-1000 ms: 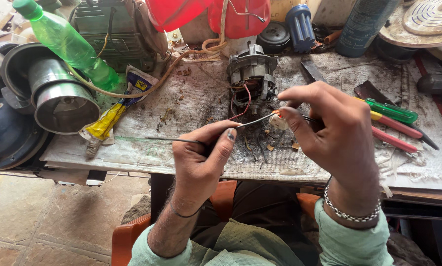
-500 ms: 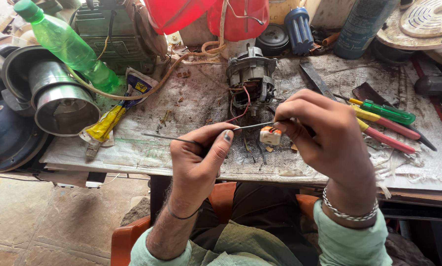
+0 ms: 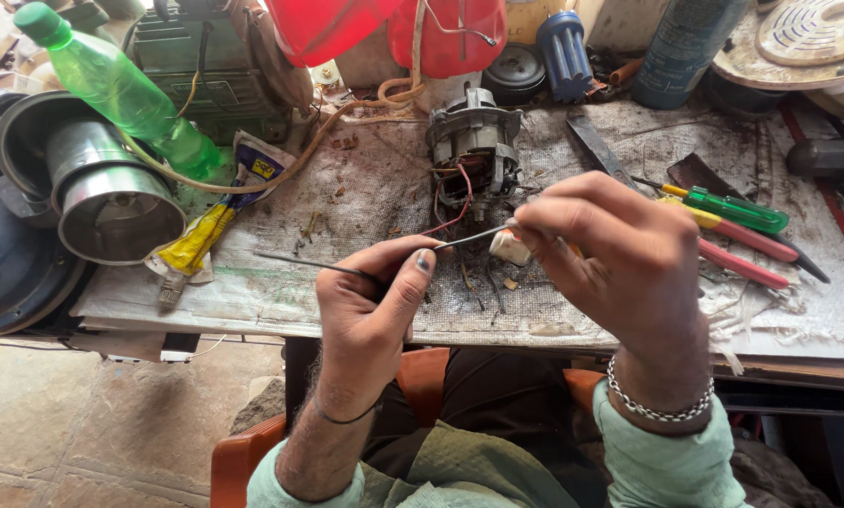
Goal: The person sits at a cluttered workbench and works on a small electric motor from a disassembled appliance. They first bend and position a black wire against the motor, then use a green-handled screwdriver to turn a fastener on the motor housing, steadying the motor with the other hand.
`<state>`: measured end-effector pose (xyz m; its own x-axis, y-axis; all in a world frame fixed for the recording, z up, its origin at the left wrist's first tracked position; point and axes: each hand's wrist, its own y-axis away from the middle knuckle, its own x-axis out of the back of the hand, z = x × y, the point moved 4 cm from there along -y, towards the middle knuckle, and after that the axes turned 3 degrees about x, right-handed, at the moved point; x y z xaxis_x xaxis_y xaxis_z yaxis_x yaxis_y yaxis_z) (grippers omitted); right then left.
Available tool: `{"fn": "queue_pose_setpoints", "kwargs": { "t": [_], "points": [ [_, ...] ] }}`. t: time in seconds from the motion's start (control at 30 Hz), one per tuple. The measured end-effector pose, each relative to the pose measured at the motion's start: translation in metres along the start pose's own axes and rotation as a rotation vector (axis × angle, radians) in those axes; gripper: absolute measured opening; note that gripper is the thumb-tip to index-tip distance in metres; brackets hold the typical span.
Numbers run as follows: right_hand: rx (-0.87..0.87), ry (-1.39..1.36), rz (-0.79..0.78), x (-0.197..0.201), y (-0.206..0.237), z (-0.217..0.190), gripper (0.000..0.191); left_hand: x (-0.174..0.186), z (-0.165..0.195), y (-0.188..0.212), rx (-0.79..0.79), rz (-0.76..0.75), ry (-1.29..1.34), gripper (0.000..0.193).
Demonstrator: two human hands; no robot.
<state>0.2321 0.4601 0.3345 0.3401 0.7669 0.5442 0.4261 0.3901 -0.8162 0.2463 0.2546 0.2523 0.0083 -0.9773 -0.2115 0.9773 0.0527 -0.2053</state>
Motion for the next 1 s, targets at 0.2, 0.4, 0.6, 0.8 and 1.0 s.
{"fn": "queue_pose_setpoints", "kwargs": {
  "t": [0.2,0.4,0.6,0.8,1.0],
  "points": [
    [0.093,0.152,-0.054,0.000,0.010,0.002,0.023,0.000,-0.004,-0.003,0.040,-0.020,0.042,0.017],
    [-0.359,-0.515,-0.321,-0.013,0.018,0.035,0.009,-0.001,-0.006,-0.002,-0.023,-0.028,-0.060,0.016],
    [-0.435,-0.527,-0.224,-0.012,0.019,0.040,0.015,-0.003,-0.008,0.002,-0.030,-0.061,-0.039,0.015],
    [-0.136,-0.038,-0.071,-0.007,0.010,0.019,0.017,-0.001,-0.006,-0.001,0.015,-0.021,-0.019,0.016],
    [0.031,0.062,-0.074,-0.003,0.011,0.007,0.014,-0.002,-0.007,-0.001,0.041,-0.025,-0.018,0.017]
  ]
}}
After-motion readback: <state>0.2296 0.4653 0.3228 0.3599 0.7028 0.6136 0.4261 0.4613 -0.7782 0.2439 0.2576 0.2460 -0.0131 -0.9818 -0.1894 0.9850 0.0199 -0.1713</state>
